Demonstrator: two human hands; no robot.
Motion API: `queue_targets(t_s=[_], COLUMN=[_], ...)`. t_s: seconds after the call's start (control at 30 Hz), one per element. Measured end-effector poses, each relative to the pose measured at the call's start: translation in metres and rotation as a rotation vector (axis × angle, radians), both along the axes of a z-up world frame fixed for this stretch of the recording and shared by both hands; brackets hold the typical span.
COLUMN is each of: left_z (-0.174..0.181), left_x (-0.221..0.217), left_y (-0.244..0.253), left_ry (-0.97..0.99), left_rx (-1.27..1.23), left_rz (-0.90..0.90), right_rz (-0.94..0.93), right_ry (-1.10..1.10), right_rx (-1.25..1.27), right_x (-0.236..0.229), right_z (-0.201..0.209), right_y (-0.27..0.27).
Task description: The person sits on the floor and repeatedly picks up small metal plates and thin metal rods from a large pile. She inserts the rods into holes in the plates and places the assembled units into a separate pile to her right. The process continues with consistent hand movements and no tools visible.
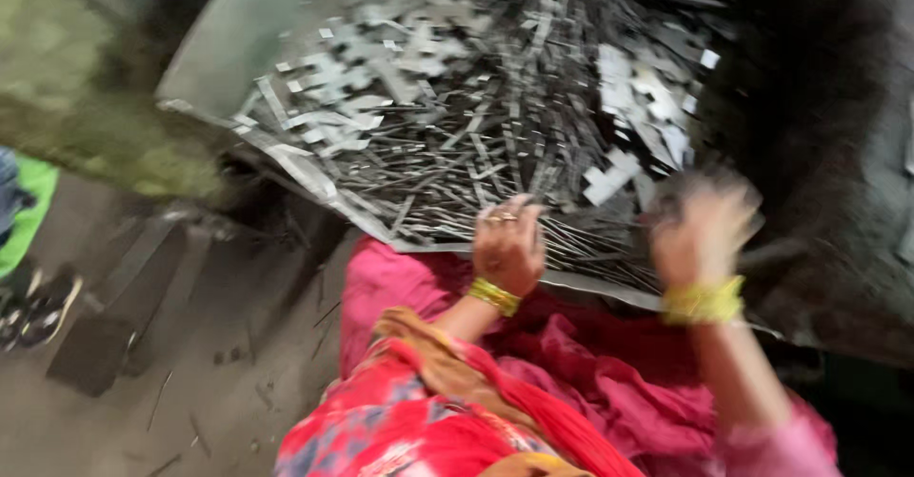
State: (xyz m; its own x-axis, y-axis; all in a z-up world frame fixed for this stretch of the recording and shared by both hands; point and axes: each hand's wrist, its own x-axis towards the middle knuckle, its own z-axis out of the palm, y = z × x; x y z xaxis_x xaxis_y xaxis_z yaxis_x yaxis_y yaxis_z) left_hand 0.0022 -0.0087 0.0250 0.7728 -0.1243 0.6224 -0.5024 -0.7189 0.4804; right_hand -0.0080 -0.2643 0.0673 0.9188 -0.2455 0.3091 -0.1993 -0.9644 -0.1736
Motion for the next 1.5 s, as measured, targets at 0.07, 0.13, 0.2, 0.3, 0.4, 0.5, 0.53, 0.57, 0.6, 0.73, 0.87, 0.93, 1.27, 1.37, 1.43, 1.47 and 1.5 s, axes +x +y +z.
queue_targets(t_s=[0.07, 0.13, 0.2, 0.3, 0.4, 0.5, 0.53, 0.57, 0.6, 0.73, 0.87, 0.93, 1.27, 1.37, 1.43, 1.47, 1.5], left_z=[-0.004, -0.006, -0.007, -0.005, -0.006, -0.009, -0.010, -0.011, -0.010, -0.008, -0.009, -0.009, -0.009, -0.010, -0.012, -0.013, -0.013], left_x=[-0.001, -0.003, -0.005, -0.004, -0.004, -0.005, -0.005, -0.006, -0.005, -0.005, -0.006, -0.006, -0.007, -0.006, -0.007, -0.007, -0.007], left_y=[-0.002, -0.002, -0.002, 0.000, 0.000, -0.002, -0.001, 0.000, 0.001, 0.002, 0.001, 0.003, 0.003, 0.004, 0.003, 0.003, 0.002], left_ry=[0.024, 0.036, 0.031, 0.035, 0.039, 0.064, 0.047, 0.030, 0.009, 0.014, -0.026, -0.029, -0.033, -0.033, -0.032, -0.031, -0.030], left_rx=[-0.029, -0.036, -0.016, -0.021, -0.039, -0.036, -0.037, -0.038, -0.038, -0.058, -0.066, -0.051, -0.027, -0.019, -0.018, -0.020, -0.022], left_rz=[0.010, 0.020, 0.034, 0.016, 0.017, -0.010, -0.008, -0.006, -0.008, -0.075, -0.094, -0.097, -0.111, -0.109, -0.111, -0.112, -0.112], right_rz=[0.127, 0.257, 0.271, 0.271, 0.285, 0.284, 0.279, 0.275, 0.267, 0.263, 0.253, 0.259, 0.261, 0.262, 0.259, 0.259, 0.260], right_ry=[0.124, -0.097, -0.130, -0.152, -0.208, -0.247, -0.255, -0.252, -0.252, -0.289, -0.298, -0.311, -0.342, -0.339, -0.342, -0.348, -0.353], right_rx=[-0.020, -0.193, -0.197, -0.202, -0.219, -0.230, -0.229, -0.236, -0.243, -0.241, -0.236, -0.216, -0.167, -0.166, -0.174, -0.172, -0.169], right_x=[-0.045, -0.066, -0.074, -0.069, -0.068, -0.071, -0.072, -0.072, -0.072, -0.069, -0.070, -0.069, -0.073, -0.070, -0.072, -0.072, -0.071], right_z=[-0.025, -0.038, -0.044, -0.042, -0.046, -0.055, -0.057, -0.059, -0.060, -0.061, -0.063, -0.063, -0.054, -0.055, -0.056, -0.057, -0.057], right_y=[0.070, 0.103, 0.117, 0.114, 0.113, 0.112, 0.112, 0.112, 0.112, 0.112, 0.112, 0.113, 0.118, 0.119, 0.117, 0.116, 0.115])
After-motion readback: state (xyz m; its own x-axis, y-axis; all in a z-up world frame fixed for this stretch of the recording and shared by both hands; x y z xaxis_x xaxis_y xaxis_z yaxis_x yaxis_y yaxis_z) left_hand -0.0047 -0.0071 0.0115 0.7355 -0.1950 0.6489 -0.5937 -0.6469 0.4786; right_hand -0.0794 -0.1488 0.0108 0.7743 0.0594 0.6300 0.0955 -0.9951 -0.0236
